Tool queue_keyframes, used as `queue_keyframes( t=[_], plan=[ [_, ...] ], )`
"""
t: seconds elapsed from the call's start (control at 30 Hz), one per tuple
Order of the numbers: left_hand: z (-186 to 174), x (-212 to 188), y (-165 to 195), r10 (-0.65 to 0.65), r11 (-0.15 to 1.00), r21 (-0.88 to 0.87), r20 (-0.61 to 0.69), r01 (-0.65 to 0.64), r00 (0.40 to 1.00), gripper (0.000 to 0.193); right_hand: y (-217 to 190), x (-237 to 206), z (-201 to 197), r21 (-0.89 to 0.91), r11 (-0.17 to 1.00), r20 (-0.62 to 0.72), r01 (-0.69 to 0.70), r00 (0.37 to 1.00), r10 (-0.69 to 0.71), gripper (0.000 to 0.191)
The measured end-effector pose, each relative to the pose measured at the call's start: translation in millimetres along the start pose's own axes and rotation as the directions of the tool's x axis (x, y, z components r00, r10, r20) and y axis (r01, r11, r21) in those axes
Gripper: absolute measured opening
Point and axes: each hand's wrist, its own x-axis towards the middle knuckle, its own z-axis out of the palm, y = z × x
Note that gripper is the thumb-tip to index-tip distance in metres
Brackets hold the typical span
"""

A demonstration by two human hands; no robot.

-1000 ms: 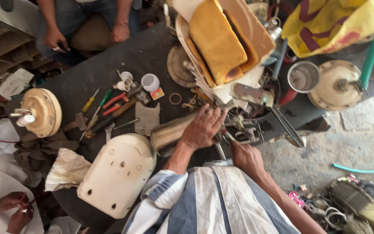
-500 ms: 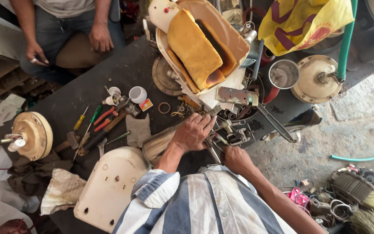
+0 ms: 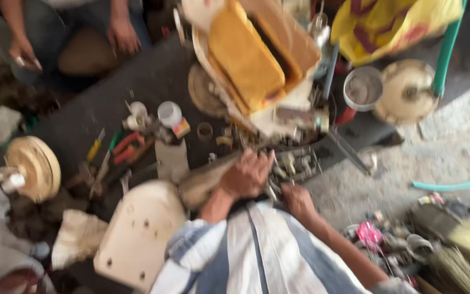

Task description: The person uses a wrench to tighten bolts on a disassembled appliance motor while seated at a cluttered workbench. They adjust the motor housing and handle small components during the repair process.

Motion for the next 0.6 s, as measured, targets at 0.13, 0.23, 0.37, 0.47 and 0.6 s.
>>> queue_keyframes(
  t=[0.13,0.23,0.37,0.47,0.6],
  plan=[
    [1.0,-4.9,4.5,0.031,0.997,0.068,0.035,-0.033,0.999,0.058,-3.9,-8.0,3.5,-0.109,0.989,-0.183,0.097,0.976,-0.116,0.012],
    [0.6,-7.9,7.4,0.058,0.983,0.175,0.021,-0.061,0.998,0.052,-3.7,-5.0,8.8,-0.171,0.983,-0.162,0.068,0.982,-0.096,0.011],
    [-0.7,-9.3,8.1,0.103,0.960,0.259,0.024,-0.106,0.994,0.050,2.6,6.7,21.5,-0.184,0.976,-0.235,0.117,0.959,-0.160,0.016],
    [-2.0,-7.6,5.2,0.106,0.976,0.183,0.072,-0.118,0.992,0.060,4.6,13.5,27.7,-0.144,0.988,-0.221,0.051,0.972,-0.082,0.013],
    [-4.0,-2.4,-2.4,0.026,0.999,0.012,0.326,-0.031,0.945,0.102,3.8,14.8,20.3,-0.025,0.999,-0.148,-0.048,0.988,0.043,0.008]
  ],
)
